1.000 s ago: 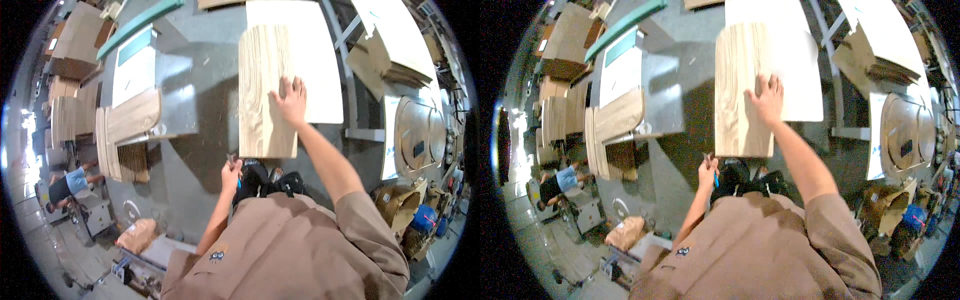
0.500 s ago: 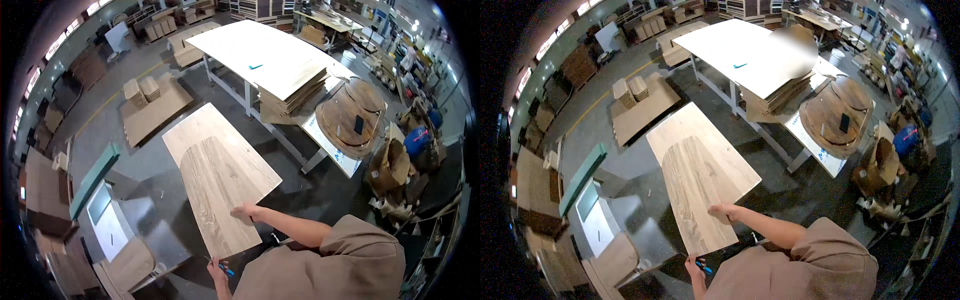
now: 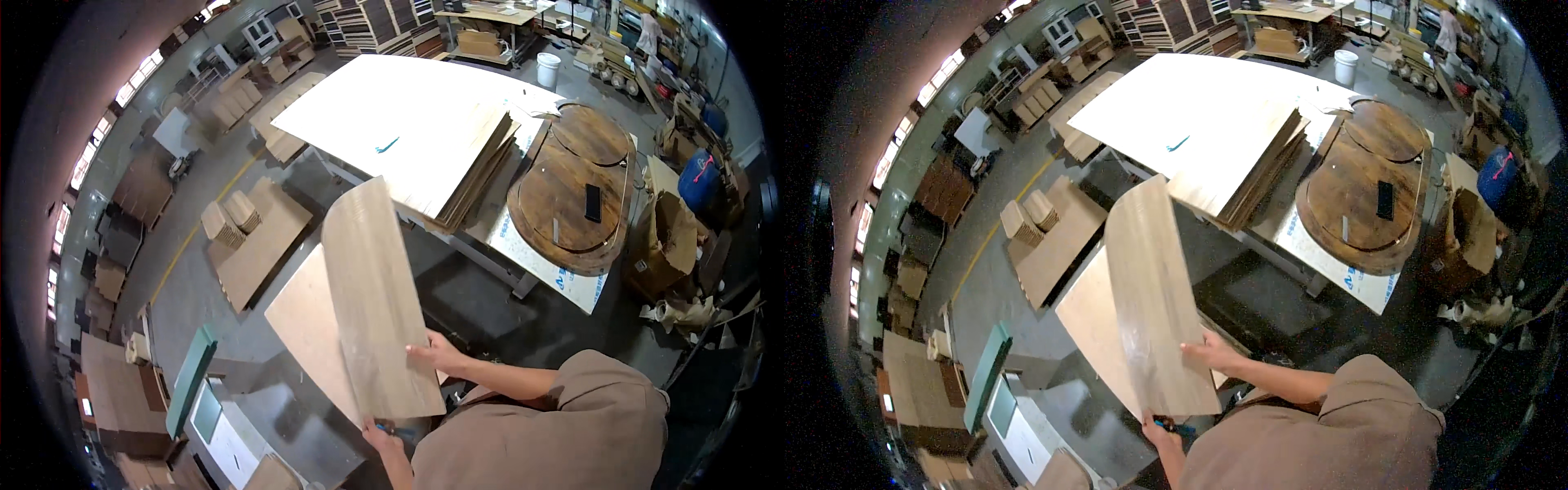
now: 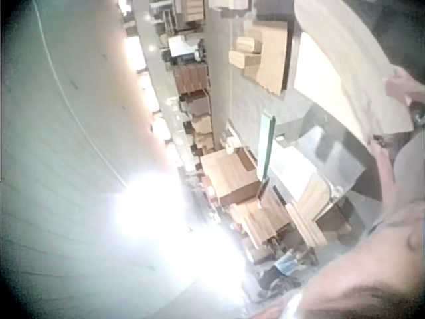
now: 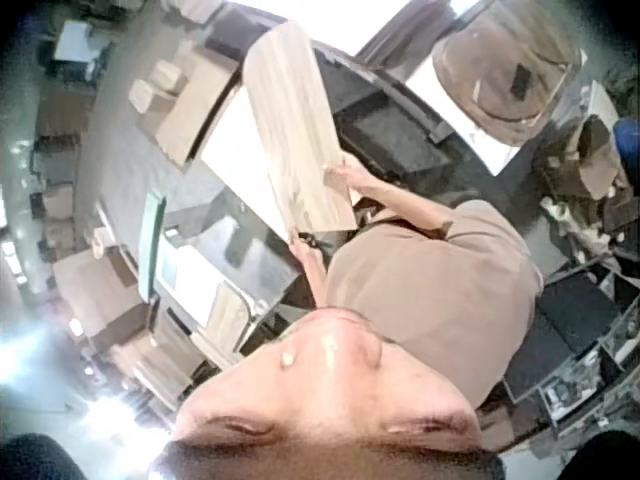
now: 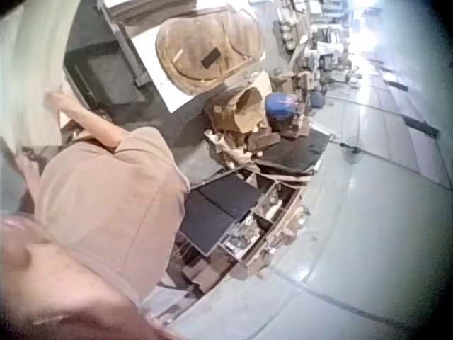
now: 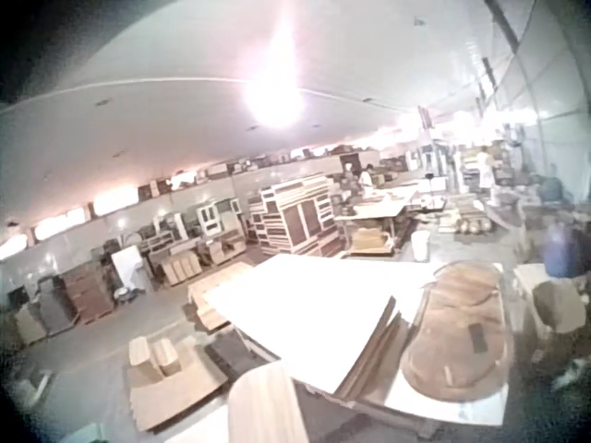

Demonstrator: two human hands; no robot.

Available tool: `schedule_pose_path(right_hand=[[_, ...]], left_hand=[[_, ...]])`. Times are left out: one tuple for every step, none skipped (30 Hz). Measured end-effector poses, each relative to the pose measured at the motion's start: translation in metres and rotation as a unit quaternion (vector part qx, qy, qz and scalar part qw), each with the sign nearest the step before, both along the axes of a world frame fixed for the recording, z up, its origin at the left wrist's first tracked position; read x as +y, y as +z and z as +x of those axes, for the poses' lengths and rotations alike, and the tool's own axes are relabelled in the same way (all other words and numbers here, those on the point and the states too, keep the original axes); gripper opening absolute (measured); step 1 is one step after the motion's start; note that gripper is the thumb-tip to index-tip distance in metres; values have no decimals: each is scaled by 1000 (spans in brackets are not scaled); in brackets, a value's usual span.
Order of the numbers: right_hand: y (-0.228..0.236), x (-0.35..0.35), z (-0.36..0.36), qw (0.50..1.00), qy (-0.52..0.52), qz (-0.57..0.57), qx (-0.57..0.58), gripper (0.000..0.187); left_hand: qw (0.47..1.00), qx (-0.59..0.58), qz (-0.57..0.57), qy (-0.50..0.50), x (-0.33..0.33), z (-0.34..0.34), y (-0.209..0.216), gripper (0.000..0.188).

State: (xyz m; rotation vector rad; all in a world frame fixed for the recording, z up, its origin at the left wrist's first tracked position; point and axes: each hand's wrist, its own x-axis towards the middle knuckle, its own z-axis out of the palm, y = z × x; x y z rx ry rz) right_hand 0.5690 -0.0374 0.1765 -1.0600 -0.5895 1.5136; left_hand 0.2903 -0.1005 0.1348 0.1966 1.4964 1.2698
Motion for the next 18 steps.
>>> schedule_pose_path(right_hand=[[2, 19, 23, 1000, -8, -1, 11, 55], [2, 33, 51, 1000, -23, -6, 20, 55], [2, 45, 76, 998, -53, -18, 39, 57], [4, 56, 100, 994, -85, -30, 59, 58], [0, 68, 128, 995, -82, -21, 48, 59], [2, 80, 147, 995, -88, -20, 50, 59], [8, 92, 160, 991, -123, -24, 46, 58], [11, 103, 175, 986, -158, -30, 39, 56], [13, 114, 190, 984, -168, -32, 49, 52], [9, 124, 203, 984, -172, -30, 48, 52], [4, 135, 215, 971, -221, -42, 81, 50], [0, 146, 224, 955, -269, -53, 115, 48], [-2, 160, 227, 937, -314, -62, 138, 48], [-8, 169, 237, 936, -320, -62, 136, 48], [-14, 181, 248, 922, -365, -47, 123, 48], [-23, 192, 260, 906, -408, -29, 109, 48], [-28, 206, 279, 911, -403, -48, 73, 63], [-33, 216, 291, 910, -407, -44, 69, 63]], left_hand=[[999, 23, 24, -36, 23, 13, -15, 20], [995, 43, 43, -79, 46, 42, -8, 21], [991, 58, 45, -114, 62, 75, -3, 22], [984, 81, 53, -149, 78, 110, 9, 23], [975, 77, 64, -200, 92, 144, 26, 22], [964, 73, 75, -246, 105, 172, 38, 22], [962, 76, 77, -249, 122, 192, 43, 22], [959, 72, 93, -260, 137, 212, 43, 21], [954, 69, 109, -269, 149, 227, 43, 20], [953, 67, 111, -272, 159, 244, 42, 20], [951, 65, 123, -278, 170, 260, 42, 19], [948, 63, 135, -282, 181, 274, 41, 17], [942, 59, 124, -308, 190, 277, 35, 16], [940, 56, 123, -313, 188, 289, 37, 16], [931, 54, 119, -340, 184, 300, 38, 16], [922, 53, 117, -366, 182, 311, 41, 16], [914, 61, 101, -388, 176, 316, 36, 18], [906, 56, 108, -405, 166, 318, 32, 21]])
